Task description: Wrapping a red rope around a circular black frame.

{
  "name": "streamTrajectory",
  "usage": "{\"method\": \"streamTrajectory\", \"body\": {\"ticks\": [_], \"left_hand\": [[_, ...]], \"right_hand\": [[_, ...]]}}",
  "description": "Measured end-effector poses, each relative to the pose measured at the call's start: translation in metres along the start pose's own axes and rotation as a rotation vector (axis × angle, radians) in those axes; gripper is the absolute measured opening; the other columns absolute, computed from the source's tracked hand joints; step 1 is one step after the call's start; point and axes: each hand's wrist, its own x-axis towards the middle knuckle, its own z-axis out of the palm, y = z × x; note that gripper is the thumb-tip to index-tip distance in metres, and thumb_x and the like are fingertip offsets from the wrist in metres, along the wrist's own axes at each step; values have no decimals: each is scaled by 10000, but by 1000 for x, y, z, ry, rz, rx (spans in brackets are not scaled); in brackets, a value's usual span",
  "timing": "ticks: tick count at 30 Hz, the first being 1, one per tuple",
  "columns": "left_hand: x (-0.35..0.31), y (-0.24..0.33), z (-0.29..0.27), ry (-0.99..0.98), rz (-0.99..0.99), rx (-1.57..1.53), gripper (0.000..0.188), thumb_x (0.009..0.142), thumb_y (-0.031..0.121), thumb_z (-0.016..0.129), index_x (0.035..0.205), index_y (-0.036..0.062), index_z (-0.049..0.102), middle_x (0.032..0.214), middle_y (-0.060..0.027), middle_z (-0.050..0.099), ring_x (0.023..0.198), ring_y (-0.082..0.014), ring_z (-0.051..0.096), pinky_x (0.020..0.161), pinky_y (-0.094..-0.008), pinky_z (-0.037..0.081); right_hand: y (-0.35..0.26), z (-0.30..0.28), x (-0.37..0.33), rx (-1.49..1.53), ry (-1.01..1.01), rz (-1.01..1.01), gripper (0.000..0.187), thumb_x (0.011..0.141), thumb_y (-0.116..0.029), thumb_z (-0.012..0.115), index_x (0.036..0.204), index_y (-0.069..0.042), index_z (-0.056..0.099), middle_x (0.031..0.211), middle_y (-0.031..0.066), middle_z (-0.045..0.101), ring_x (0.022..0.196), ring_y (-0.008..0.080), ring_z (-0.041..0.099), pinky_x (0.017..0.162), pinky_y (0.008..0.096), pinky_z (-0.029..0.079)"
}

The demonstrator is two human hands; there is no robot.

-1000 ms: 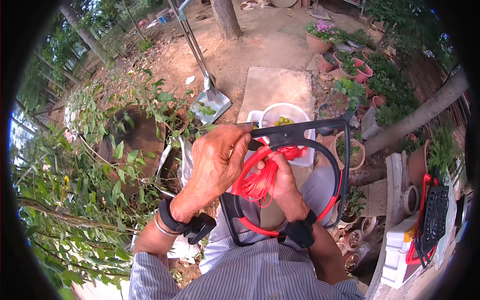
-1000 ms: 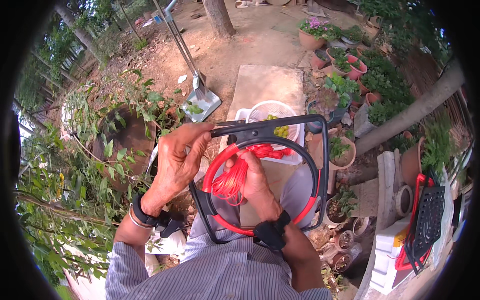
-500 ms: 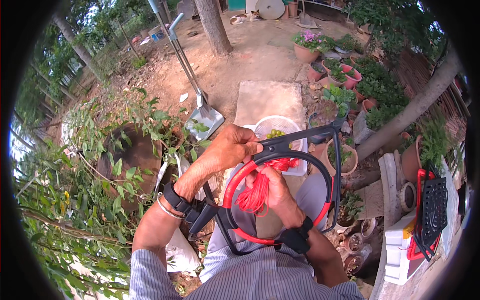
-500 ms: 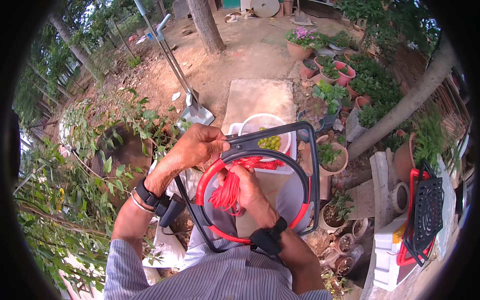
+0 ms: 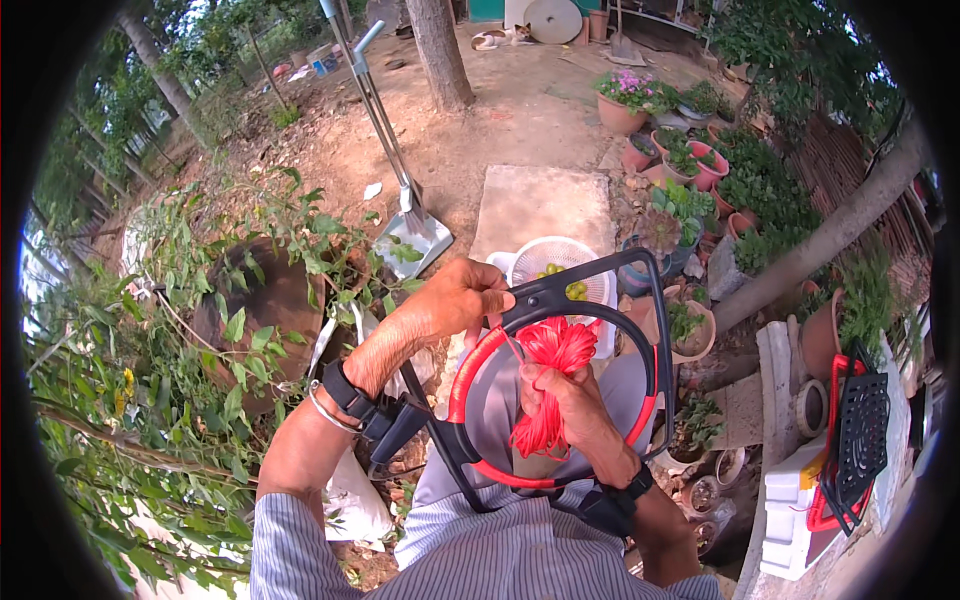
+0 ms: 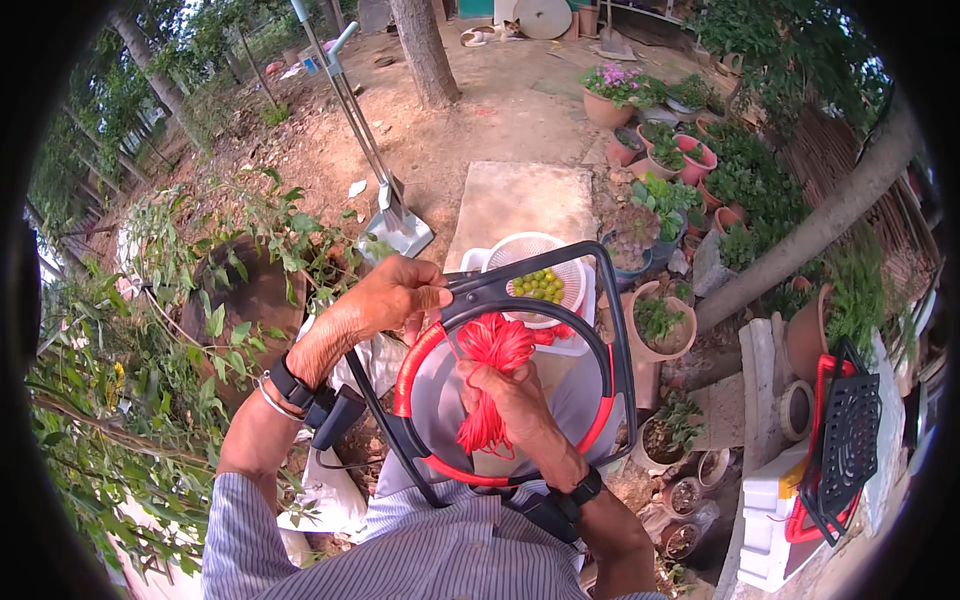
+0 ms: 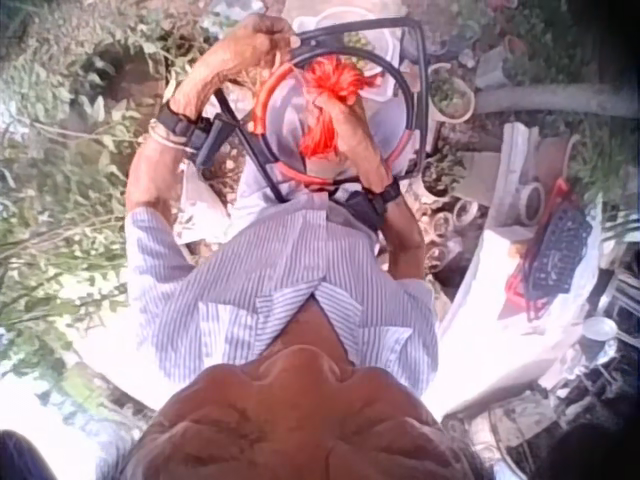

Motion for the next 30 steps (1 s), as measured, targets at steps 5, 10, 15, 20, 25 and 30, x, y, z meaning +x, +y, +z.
{"method": "streamTrajectory", "body": {"ticks": [5, 10, 15, 20, 25, 30], "left_hand": [[-8, 23, -8, -71, 16, 75, 205, 903, 171, 602, 798, -4, 581, 544, -32, 551, 407, -114, 551, 387, -244, 361], [-19, 45, -13, 10, 67, 54, 201, 908, 170, 598, 811, -5, 576, 574, -38, 574, 396, -111, 550, 358, -237, 344], [-26, 59, -12, 67, 153, 44, 211, 913, 182, 598, 817, -5, 577, 619, -35, 587, 401, -111, 554, 349, -232, 337], [-29, 54, -6, 84, 117, -58, 184, 922, 165, 589, 843, -1, 588, 679, -34, 608, 395, -108, 535, 338, -231, 317], [-33, 37, 0, 93, 55, -173, 160, 921, 142, 590, 852, -2, 602, 685, -39, 625, 384, -104, 520, 334, -226, 318], [-32, 8, 15, 60, 27, -291, 145, 914, 137, 596, 852, 7, 614, 676, -36, 632, 382, -96, 512, 330, -228, 345]], "right_hand": [[-29, 23, -4, -137, -32, -113, 74, 846, -88, 645, 867, -34, 598, 635, 13, 560, 523, 93, 530, 497, 238, 437], [-64, 42, -10, -167, -60, -192, 109, 828, -64, 665, 911, -14, 614, 669, 21, 577, 537, 94, 542, 506, 251, 453], [-90, 49, -1, -275, -161, -298, 179, 810, -56, 643, 964, -1, 569, 698, 59, 569, 507, 124, 526, 464, 262, 436], [-120, 59, 12, -298, -114, -331, 91, 830, -48, 620, 888, 22, 617, 645, 33, 575, 526, 95, 538, 482, 238, 453], [-134, 62, 18, -741, 29, -514, 63, 823, -53, 637, 848, 2, 652, 647, 29, 619, 550, 85, 555, 503, 257, 449], [-115, 33, 22, -1199, 190, -779, 185, 728, -77, 678, 888, 13, 652, 720, 165, 650, 628, 217, 646, 611, 343, 494]]}}
